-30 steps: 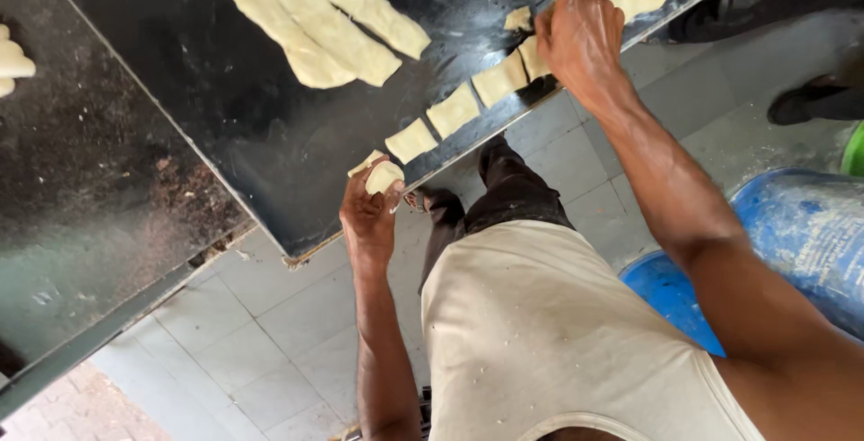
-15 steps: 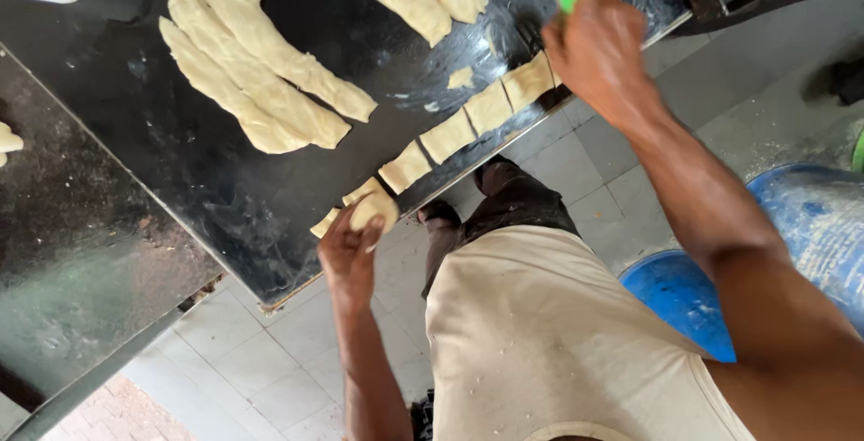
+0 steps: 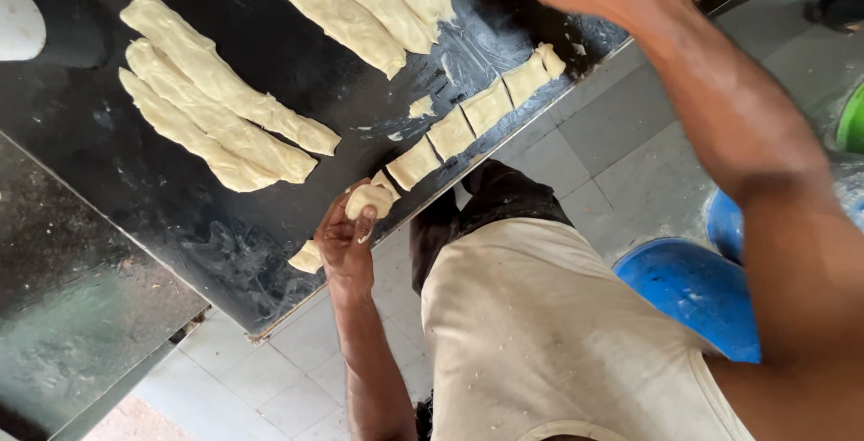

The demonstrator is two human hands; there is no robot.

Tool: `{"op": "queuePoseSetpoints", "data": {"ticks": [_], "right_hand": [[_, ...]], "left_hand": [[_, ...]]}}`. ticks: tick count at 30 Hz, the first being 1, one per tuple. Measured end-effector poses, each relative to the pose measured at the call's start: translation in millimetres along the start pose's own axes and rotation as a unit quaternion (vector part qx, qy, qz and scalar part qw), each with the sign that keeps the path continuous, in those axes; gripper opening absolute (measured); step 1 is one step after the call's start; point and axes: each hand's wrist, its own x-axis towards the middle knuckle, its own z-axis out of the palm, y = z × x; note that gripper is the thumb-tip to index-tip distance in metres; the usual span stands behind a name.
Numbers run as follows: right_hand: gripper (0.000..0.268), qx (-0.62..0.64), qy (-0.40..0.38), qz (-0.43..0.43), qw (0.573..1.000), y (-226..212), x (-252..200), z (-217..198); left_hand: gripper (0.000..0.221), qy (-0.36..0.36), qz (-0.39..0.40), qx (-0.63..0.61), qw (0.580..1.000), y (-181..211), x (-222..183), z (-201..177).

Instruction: The person shapes dough by rolling it into long strips, cutting the strips into small pieces using a green scraper, and kemudian folding and rolling each piece into a small bun-like shape before placing it onto a tray.

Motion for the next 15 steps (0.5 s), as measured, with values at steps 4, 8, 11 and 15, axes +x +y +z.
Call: {"op": "queuePoseSetpoints", "data": {"ticks": [4, 8, 11, 15], "right_hand": [[0.042, 0.061, 0.126, -0.125, 0.982, -5, -66, 63], [0.026, 0.235, 0.110, -0.015, 0.966, -24, -130, 91], [0.023, 0.341, 0.129, 0.011, 0.931, -57, -121, 76], [0.018, 0.495, 0.087, -0.114, 0.857, -161, -74, 54]], "left_hand": [[0.045, 0.024, -0.029, -0.076, 0.996, -16, -5, -12], [0.042, 0.053, -0.060, -0.154, 0.985, -48, 2, -18], [0.039, 0.001, -0.030, -0.200, 0.979, -63, 25, -10], [0.028, -0.035, 0.023, 0.063, 0.997, -48, 53, 8]]}}
